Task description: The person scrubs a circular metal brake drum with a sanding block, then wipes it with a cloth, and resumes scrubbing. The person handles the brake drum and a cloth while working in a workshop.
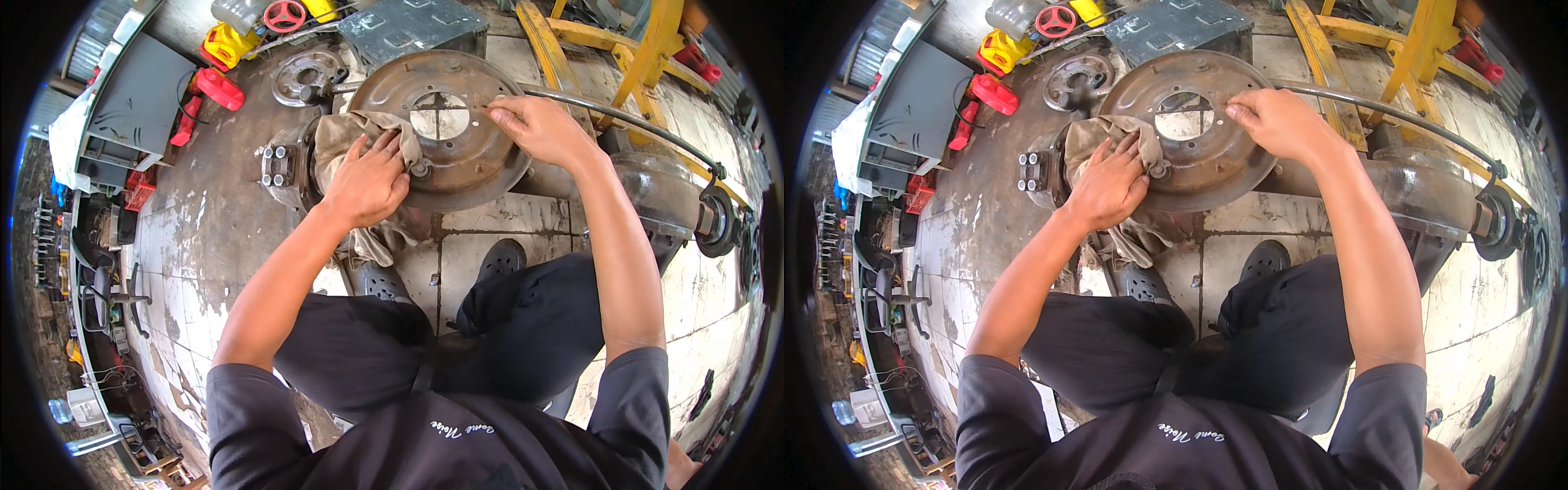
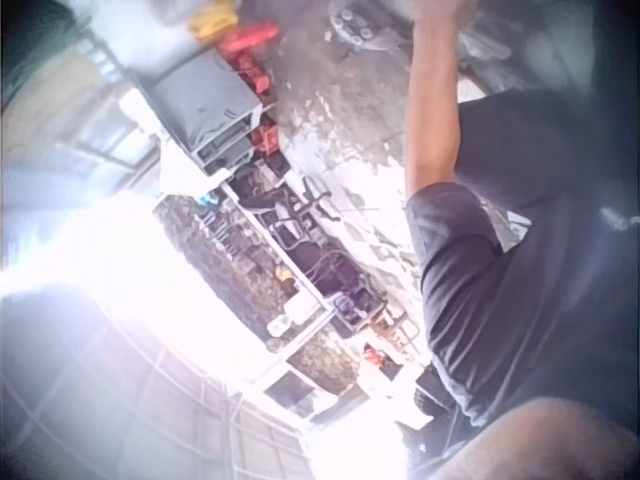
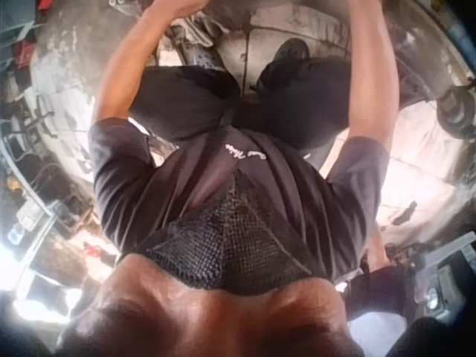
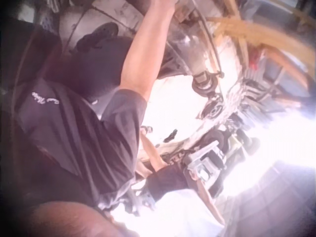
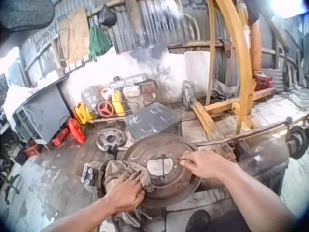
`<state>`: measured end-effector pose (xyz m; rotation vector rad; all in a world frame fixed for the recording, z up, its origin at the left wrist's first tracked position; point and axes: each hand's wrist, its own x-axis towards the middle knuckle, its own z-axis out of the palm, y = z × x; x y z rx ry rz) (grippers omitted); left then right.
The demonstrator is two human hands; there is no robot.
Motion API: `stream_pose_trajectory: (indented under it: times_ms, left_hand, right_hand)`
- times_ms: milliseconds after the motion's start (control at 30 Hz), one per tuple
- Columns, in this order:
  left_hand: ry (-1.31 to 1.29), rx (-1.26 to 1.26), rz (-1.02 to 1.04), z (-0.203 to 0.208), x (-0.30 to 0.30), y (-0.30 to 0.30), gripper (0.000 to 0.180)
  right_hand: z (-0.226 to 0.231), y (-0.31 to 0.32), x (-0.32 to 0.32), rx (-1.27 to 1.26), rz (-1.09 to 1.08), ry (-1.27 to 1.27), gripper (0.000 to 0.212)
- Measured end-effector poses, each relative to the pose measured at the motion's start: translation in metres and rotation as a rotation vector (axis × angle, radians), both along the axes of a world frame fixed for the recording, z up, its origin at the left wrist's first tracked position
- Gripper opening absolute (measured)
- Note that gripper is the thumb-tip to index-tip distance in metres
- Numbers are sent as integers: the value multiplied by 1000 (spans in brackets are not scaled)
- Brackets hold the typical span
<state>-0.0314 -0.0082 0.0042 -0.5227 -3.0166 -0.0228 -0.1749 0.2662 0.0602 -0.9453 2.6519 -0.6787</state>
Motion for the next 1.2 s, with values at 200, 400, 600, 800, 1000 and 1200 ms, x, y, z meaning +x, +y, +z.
stream_pose_trajectory:
  times_ms: [200,400,600,800,1000,1200]
  left_hand:
    - [-118,-9,24,10,6,11,44]
    - [-6,-48,-67,5,57,28,39]
    - [-50,-80,154,5,50,4,45]
    - [32,33,22,2,50,13,39]
    - [159,633,288,10,42,-2,18]
    - [151,594,187,16,-2,31,29]
  right_hand:
    - [-26,-4,3,335,167,-12,77]
    - [-27,-7,3,409,182,-78,85]
    - [-27,-6,5,401,178,-72,85]
    - [-23,-12,6,439,165,-63,81]
    - [-22,-10,2,397,158,-106,79]
    - [-23,-13,-2,374,169,-118,80]
